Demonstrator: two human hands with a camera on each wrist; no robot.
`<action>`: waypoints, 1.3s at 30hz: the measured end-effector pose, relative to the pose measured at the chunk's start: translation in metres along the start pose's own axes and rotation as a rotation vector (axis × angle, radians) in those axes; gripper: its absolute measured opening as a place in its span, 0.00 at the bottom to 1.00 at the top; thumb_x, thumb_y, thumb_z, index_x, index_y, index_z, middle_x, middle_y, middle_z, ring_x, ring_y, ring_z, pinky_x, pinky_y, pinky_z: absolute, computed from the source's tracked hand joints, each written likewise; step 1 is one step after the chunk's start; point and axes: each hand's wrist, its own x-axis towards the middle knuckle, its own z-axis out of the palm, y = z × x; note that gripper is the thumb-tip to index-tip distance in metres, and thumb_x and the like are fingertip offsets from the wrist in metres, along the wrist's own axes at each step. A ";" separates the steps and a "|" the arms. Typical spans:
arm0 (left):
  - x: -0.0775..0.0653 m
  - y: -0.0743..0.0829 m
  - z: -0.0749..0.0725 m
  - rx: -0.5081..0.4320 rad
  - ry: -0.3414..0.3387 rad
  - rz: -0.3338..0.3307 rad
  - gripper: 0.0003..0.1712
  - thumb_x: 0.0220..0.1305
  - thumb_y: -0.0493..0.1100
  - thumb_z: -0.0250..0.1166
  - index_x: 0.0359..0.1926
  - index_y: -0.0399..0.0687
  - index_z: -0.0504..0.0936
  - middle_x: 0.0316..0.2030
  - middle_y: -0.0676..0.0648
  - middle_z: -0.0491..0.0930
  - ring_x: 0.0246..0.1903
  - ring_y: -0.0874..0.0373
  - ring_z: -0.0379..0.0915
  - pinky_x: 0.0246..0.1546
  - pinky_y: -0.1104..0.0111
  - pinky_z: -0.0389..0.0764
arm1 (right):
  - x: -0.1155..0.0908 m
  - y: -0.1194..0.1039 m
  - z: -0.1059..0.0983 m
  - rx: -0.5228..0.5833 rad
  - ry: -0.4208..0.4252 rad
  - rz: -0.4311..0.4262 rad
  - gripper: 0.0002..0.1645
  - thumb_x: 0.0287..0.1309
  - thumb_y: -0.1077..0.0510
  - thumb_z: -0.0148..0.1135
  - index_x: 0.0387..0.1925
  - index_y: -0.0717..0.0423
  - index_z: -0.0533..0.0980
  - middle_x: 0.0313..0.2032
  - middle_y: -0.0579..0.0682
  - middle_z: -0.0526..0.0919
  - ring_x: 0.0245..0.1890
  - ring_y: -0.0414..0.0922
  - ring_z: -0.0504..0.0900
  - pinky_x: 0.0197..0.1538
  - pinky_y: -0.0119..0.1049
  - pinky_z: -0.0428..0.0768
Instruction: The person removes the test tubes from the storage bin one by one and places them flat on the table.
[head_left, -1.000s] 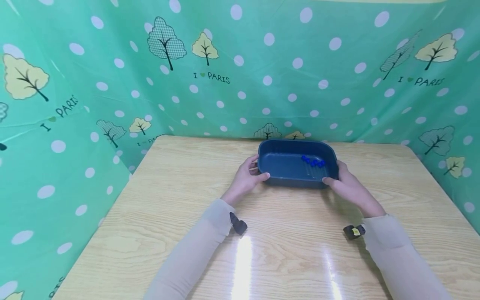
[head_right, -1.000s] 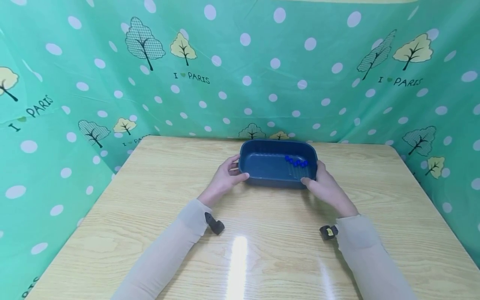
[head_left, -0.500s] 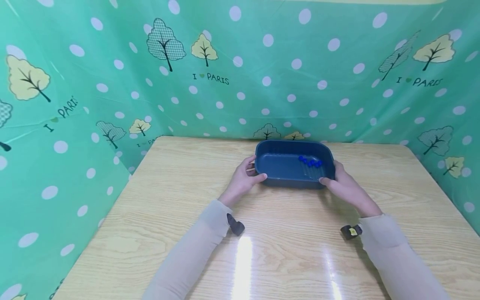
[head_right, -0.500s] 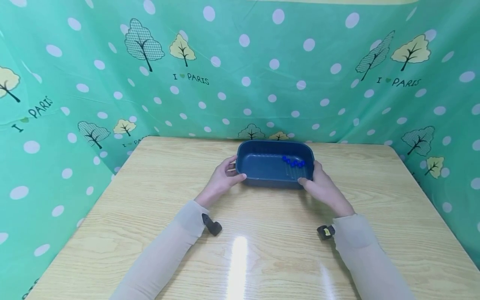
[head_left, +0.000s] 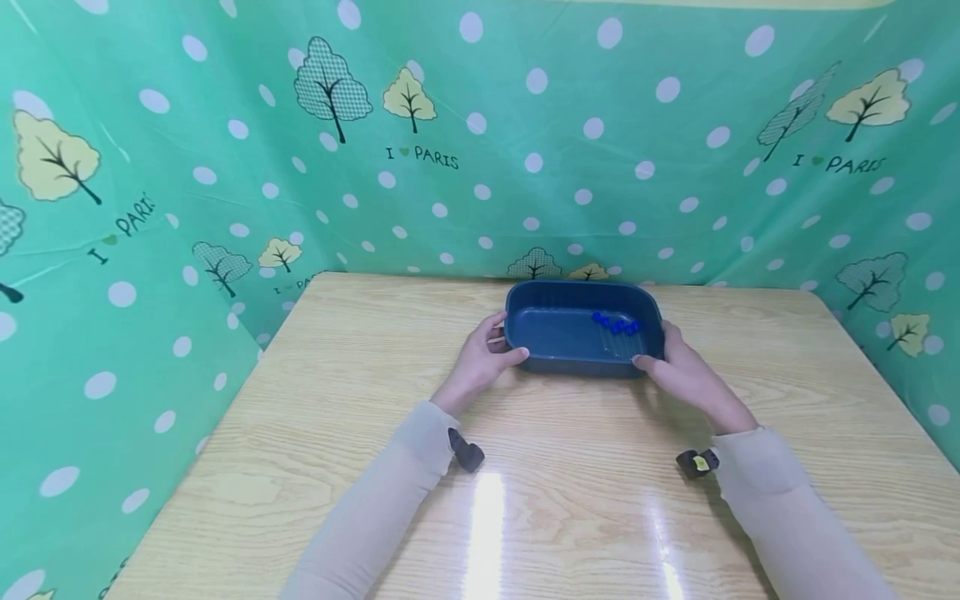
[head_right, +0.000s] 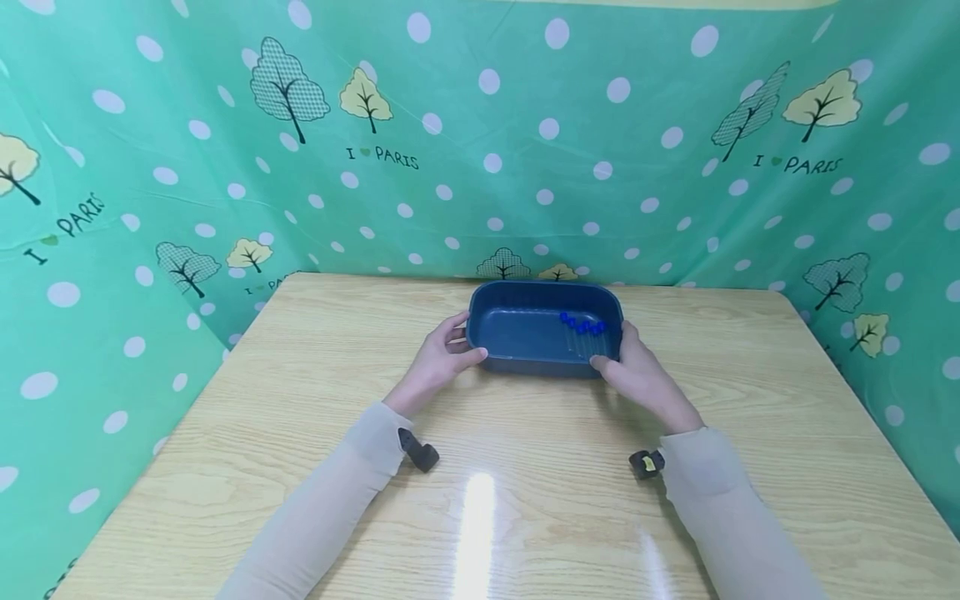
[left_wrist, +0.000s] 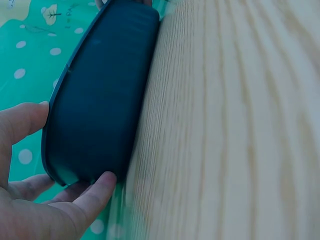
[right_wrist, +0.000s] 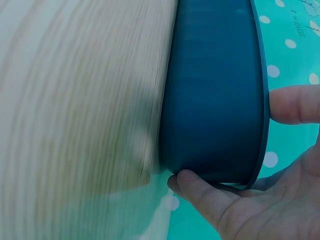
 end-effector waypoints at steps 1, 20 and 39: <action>0.000 0.000 0.000 0.005 0.002 -0.003 0.46 0.54 0.43 0.72 0.71 0.50 0.60 0.60 0.38 0.70 0.57 0.48 0.71 0.51 0.62 0.77 | 0.000 0.000 0.000 0.000 0.000 -0.001 0.53 0.66 0.50 0.50 0.70 0.70 0.27 0.69 0.77 0.39 0.68 0.71 0.43 0.64 0.67 0.49; -0.002 -0.002 -0.010 0.002 0.014 -0.011 0.45 0.53 0.42 0.72 0.70 0.50 0.61 0.59 0.39 0.71 0.57 0.46 0.71 0.51 0.61 0.77 | 0.002 -0.006 0.007 -0.014 0.014 -0.002 0.53 0.65 0.51 0.51 0.70 0.71 0.28 0.68 0.77 0.41 0.68 0.71 0.45 0.64 0.66 0.50; -0.007 -0.004 -0.017 -0.007 0.015 -0.005 0.45 0.54 0.42 0.72 0.70 0.48 0.61 0.59 0.37 0.71 0.57 0.47 0.71 0.51 0.60 0.77 | 0.002 -0.010 0.013 -0.013 0.014 -0.012 0.52 0.66 0.51 0.51 0.71 0.69 0.28 0.69 0.75 0.41 0.68 0.70 0.46 0.64 0.66 0.51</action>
